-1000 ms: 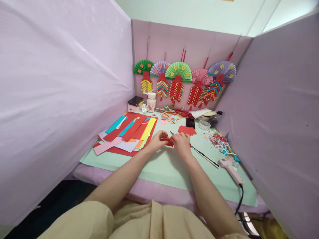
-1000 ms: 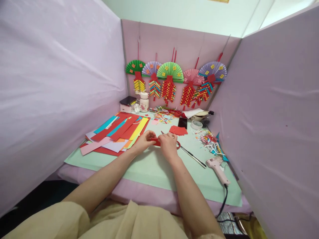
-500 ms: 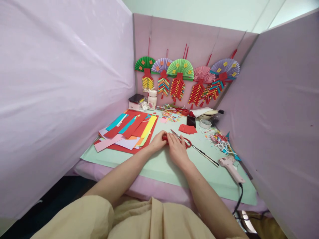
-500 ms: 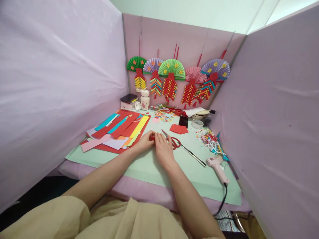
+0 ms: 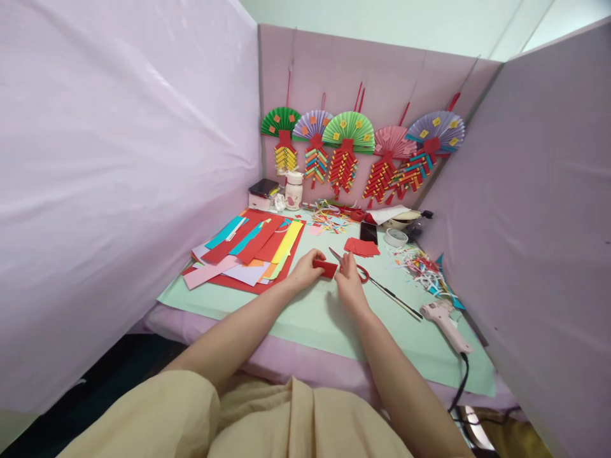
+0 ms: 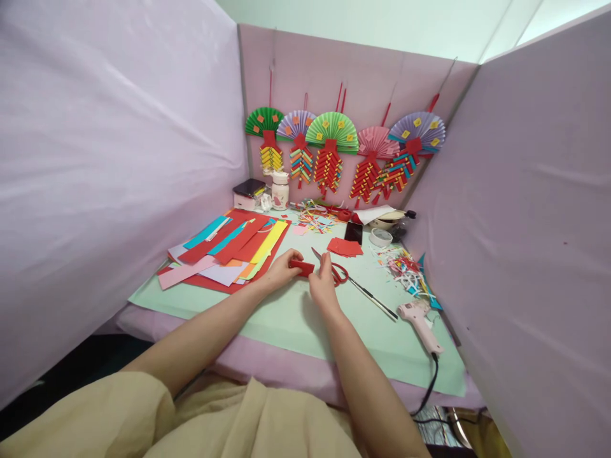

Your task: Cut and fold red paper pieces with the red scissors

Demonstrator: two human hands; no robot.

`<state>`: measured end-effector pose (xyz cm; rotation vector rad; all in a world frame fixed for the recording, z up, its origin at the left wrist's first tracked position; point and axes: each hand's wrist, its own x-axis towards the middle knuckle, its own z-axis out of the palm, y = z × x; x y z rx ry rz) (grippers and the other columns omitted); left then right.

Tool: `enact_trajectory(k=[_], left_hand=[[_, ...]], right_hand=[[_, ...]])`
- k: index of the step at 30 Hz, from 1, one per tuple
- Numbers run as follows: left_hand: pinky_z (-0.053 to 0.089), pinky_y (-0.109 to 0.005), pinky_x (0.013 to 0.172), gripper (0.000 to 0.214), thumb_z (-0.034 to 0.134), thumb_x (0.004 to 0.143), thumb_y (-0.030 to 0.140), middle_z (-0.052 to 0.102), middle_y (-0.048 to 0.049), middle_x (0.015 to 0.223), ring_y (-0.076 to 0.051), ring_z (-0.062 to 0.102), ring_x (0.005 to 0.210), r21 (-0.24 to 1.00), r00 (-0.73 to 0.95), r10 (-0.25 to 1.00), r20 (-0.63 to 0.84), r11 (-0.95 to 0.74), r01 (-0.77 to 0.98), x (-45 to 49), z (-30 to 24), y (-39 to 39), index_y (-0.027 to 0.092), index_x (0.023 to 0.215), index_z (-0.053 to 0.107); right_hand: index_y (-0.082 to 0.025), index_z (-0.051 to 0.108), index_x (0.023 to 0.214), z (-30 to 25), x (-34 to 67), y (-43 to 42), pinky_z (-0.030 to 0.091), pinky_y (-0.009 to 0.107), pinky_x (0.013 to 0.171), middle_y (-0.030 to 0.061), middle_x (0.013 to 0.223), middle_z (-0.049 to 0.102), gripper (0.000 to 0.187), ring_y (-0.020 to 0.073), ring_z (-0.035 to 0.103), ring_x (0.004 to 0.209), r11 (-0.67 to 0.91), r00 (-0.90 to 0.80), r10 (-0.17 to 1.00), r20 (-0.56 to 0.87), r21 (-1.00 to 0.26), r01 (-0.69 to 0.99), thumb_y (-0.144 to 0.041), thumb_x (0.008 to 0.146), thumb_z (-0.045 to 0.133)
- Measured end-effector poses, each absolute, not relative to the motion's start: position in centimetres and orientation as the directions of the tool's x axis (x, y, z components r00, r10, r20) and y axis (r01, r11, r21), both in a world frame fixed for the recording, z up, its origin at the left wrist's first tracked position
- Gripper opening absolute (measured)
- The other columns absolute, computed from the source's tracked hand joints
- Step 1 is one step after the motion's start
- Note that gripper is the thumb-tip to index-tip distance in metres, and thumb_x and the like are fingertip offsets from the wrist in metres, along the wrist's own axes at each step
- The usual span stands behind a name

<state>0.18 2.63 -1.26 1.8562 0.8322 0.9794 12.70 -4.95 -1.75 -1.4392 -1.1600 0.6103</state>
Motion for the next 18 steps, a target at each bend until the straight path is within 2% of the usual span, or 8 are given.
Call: enact_trajectory(k=[2,5,8,18], left_hand=[[0.046,-0.026,0.077,0.030,0.052,0.063,0.005,0.061,0.0002,0.089,-0.015,0.058,0.084,0.894,0.478,0.828,0.294,-0.415,0.168,0.3,-1.1,2.5,0.020,0.090,0.053],[0.046,-0.026,0.077,0.033,0.051,0.063,0.005,0.061,-0.0004,0.092,-0.015,0.058,0.085,0.894,0.495,0.824,0.277,-0.410,0.182,0.5,-0.8,2.2,0.019,0.093,0.053],[0.046,-0.026,0.076,0.034,0.050,0.064,0.006,0.061,-0.0009,0.093,-0.016,0.058,0.086,0.895,0.514,0.816,0.265,-0.406,0.184,0.6,-0.7,2.0,0.019,0.096,0.053],[0.045,-0.029,0.079,0.032,0.048,0.065,0.007,0.060,-0.0015,0.093,-0.017,0.058,0.089,0.904,0.546,0.789,0.282,-0.409,0.123,1.0,-0.6,1.8,0.019,0.094,0.049]], right_hand=[[-0.024,0.001,0.151,-2.2,12.6,-4.6,0.034,0.043,0.109,0.0037,0.156,0.018,0.091,0.0186,0.024,0.141,0.071,0.362,0.926,0.108,-0.991,0.113,-0.014,0.070,0.042],[-0.023,0.004,0.151,-2.1,12.1,-4.7,0.031,0.042,0.111,0.0023,0.156,0.019,0.096,0.0183,0.021,0.142,0.039,0.348,0.937,0.034,-0.999,-0.006,-0.013,0.065,0.044],[-0.019,0.004,0.151,-1.6,11.8,-4.8,0.029,0.040,0.113,0.0032,0.156,0.017,0.099,0.0189,0.019,0.143,0.024,0.350,0.937,0.011,-0.999,-0.032,-0.012,0.062,0.046],[-0.022,0.000,0.151,-1.3,11.6,-4.8,0.023,0.037,0.115,-0.0001,0.158,0.009,0.101,0.0169,0.014,0.144,0.046,0.319,0.947,0.042,-0.999,-0.003,-0.016,0.063,0.049]])
